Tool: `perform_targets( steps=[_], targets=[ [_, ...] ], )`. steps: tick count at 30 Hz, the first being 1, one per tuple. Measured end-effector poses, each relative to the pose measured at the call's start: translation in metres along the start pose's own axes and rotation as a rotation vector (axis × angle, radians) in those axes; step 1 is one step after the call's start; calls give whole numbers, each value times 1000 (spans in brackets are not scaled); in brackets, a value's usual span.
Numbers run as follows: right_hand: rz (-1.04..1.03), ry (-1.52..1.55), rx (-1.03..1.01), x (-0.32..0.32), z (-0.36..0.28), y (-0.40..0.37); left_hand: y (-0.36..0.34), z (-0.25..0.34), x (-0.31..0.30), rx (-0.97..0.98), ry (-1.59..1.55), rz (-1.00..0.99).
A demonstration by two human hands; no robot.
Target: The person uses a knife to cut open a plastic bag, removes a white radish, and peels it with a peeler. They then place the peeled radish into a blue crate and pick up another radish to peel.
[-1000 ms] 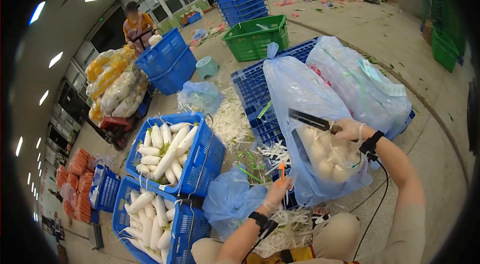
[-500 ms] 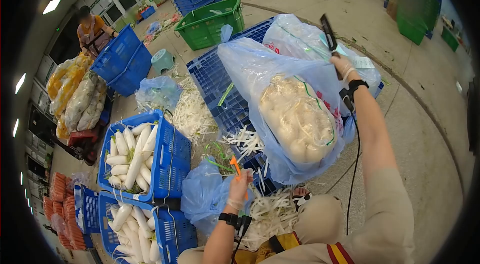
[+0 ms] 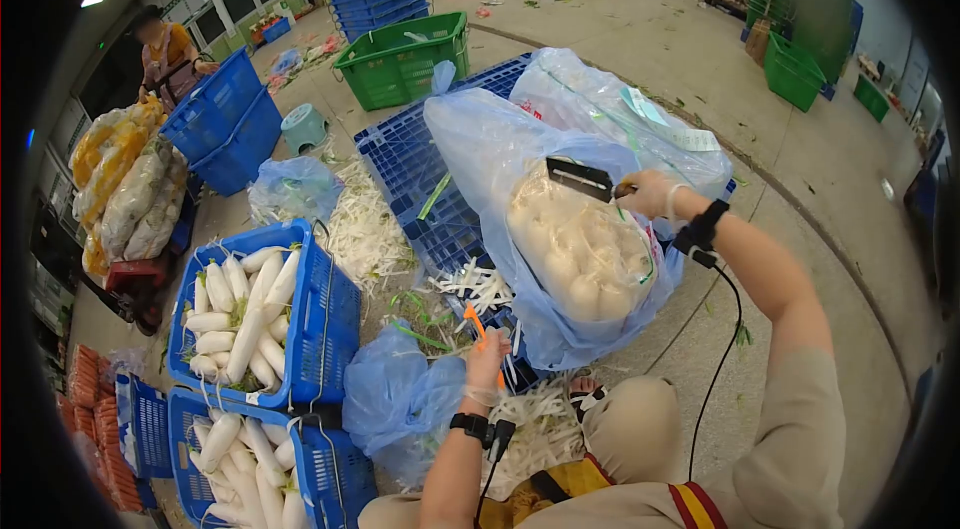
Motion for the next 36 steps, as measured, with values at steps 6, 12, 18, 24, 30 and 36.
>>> perform_targets(
  steps=[6, 12, 18, 24, 30, 36],
  targets=[
    [43, -306, 55, 27, -31, 57, 11, 4, -8, 29, -75, 39],
    [110, -504, -56, 46, -49, 39, 4, 10, 20, 61, -248, 67],
    [11, -626, -37, 30, -67, 85, 1, 12, 4, 146, -167, 90],
    [-296, -713, 100, 18, -76, 57, 0, 14, -12, 56, -300, 137],
    [-112, -675, 34, 64, -37, 93, -16, 24, -22, 78, -282, 129],
    [-410, -694, 114, 35, -35, 108, -17, 24, -22, 78, -261, 151]
  ],
)
Point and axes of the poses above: each hand's wrist, its own y-axis towards the middle knuckle, its own x-axis out of the palm, z = x × y, the point moved 2 cm from there along y, towards the middle knuckle, and after that the axes turned 9 degrees about -x, right-handed, at the moved point
